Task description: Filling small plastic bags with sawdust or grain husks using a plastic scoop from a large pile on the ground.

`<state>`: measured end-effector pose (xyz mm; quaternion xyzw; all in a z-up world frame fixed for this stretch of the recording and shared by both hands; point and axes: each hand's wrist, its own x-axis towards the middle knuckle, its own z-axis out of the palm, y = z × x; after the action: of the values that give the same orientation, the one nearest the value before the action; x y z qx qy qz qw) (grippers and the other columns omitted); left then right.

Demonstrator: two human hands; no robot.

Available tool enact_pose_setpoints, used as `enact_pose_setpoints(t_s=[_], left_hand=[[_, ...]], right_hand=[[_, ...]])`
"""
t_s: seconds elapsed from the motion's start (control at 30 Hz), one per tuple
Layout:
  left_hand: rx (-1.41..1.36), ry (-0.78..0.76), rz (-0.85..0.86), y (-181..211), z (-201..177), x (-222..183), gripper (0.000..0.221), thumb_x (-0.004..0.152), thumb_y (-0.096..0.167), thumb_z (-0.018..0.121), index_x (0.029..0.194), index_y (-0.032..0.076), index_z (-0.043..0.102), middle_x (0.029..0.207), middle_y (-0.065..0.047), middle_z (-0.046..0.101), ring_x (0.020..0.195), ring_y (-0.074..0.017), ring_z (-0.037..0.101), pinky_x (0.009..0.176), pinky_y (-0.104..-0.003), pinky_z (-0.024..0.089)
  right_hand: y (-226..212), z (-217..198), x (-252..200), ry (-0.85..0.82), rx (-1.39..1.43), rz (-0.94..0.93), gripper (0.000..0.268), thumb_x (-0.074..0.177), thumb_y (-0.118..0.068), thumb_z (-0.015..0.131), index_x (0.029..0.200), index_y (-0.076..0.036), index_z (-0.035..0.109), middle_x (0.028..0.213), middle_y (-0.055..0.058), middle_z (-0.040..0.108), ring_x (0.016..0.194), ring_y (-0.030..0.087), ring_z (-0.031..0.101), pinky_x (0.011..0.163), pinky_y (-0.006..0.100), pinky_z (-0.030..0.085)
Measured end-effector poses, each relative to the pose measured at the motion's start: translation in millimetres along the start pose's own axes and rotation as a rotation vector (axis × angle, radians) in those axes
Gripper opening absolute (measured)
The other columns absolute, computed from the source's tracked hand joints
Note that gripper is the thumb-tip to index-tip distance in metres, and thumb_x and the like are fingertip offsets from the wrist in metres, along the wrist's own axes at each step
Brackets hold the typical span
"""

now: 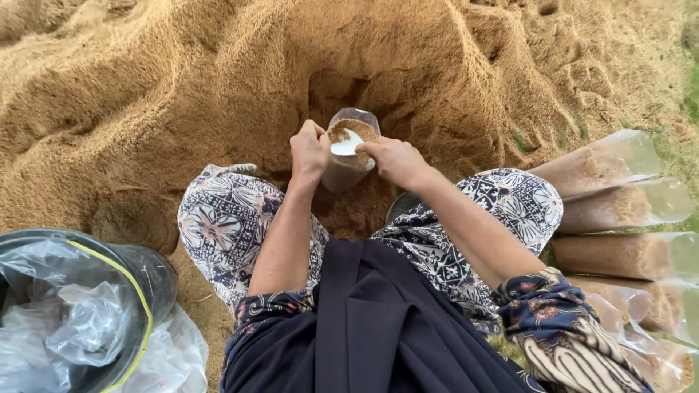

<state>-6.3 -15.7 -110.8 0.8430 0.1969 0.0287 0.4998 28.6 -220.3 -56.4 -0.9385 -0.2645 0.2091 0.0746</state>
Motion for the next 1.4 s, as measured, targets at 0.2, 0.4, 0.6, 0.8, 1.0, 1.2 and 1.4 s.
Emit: enact_pose_setpoints(t_s=[0.2,0.4,0.6,0.8,1.0,1.2,1.4], left_hand=[[0.017,-0.086,-0.135,4,-5,-1,0.015,0.093,0.029,0.060,0.098,0.015,0.055,0.101,-0.025,0.072,0.105,-0.0432,0.071,0.088,-0.051,0.057],[0.142,-0.269,-0.257,0,-9,-6,0.069,0.083,0.062,0.063,0.123,0.008,0.047,0.117,-0.033,0.066,0.116,-0.0485,0.065,0.097,-0.058,0.054],[0.211,-0.358,-0.313,50,-27,-33,0.046,0.089,0.033,0.061,0.122,0.002,0.067,0.112,-0.024,0.071,0.102,-0.0359,0.073,0.089,-0.046,0.061],[0.161,-0.353,-0.263,51,-28,-32,0.004,0.093,0.010,0.058,0.091,0.006,0.056,0.090,-0.011,0.064,0.082,-0.0236,0.066,0.078,-0.039,0.059],[0.091,-0.178,-0.074,44,-38,-17,0.019,0.089,0.022,0.050,0.092,0.006,0.060,0.100,-0.032,0.070,0.102,-0.0516,0.068,0.084,-0.062,0.054],[0.133,-0.133,-0.085,41,-22,-9,0.019,0.090,0.027,0.052,0.091,0.009,0.055,0.100,-0.026,0.069,0.102,-0.0490,0.069,0.087,-0.059,0.054],[0.315,-0.250,-0.231,23,-14,-16,0.053,0.090,0.056,0.057,0.116,0.010,0.050,0.111,-0.027,0.070,0.109,-0.0481,0.069,0.091,-0.060,0.055]], right_hand=[[-23,-100,-64,-0.074,0.669,-0.049,0.043,0.106,-0.006,0.032,0.144,-0.003,0.052,0.075,0.011,0.069,0.050,0.009,0.050,0.045,0.020,0.039],[18,-94,-42,0.175,0.753,-0.020,0.033,0.112,-0.018,0.046,0.136,0.001,0.056,0.072,0.012,0.068,0.042,0.009,0.052,0.035,0.021,0.040],[7,-70,17,0.192,0.433,0.197,0.020,0.096,-0.030,0.071,0.103,-0.012,0.069,0.085,0.004,0.067,0.069,0.012,0.061,0.061,0.028,0.050],[11,-43,38,0.126,0.481,0.275,0.006,0.094,-0.014,0.065,0.098,-0.012,0.068,0.080,0.004,0.067,0.069,0.011,0.063,0.063,0.026,0.054],[18,-13,-2,0.262,0.738,0.318,0.009,0.086,-0.023,0.068,0.086,-0.016,0.073,0.068,0.006,0.065,0.066,0.018,0.061,0.060,0.032,0.050],[20,-8,-2,0.334,0.806,0.343,0.011,0.088,-0.028,0.070,0.086,-0.016,0.070,0.067,0.007,0.060,0.065,0.019,0.059,0.058,0.034,0.048],[18,-32,17,0.362,0.739,0.226,0.027,0.086,-0.040,0.081,0.098,-0.017,0.070,0.080,0.007,0.069,0.078,0.022,0.064,0.070,0.040,0.052]])
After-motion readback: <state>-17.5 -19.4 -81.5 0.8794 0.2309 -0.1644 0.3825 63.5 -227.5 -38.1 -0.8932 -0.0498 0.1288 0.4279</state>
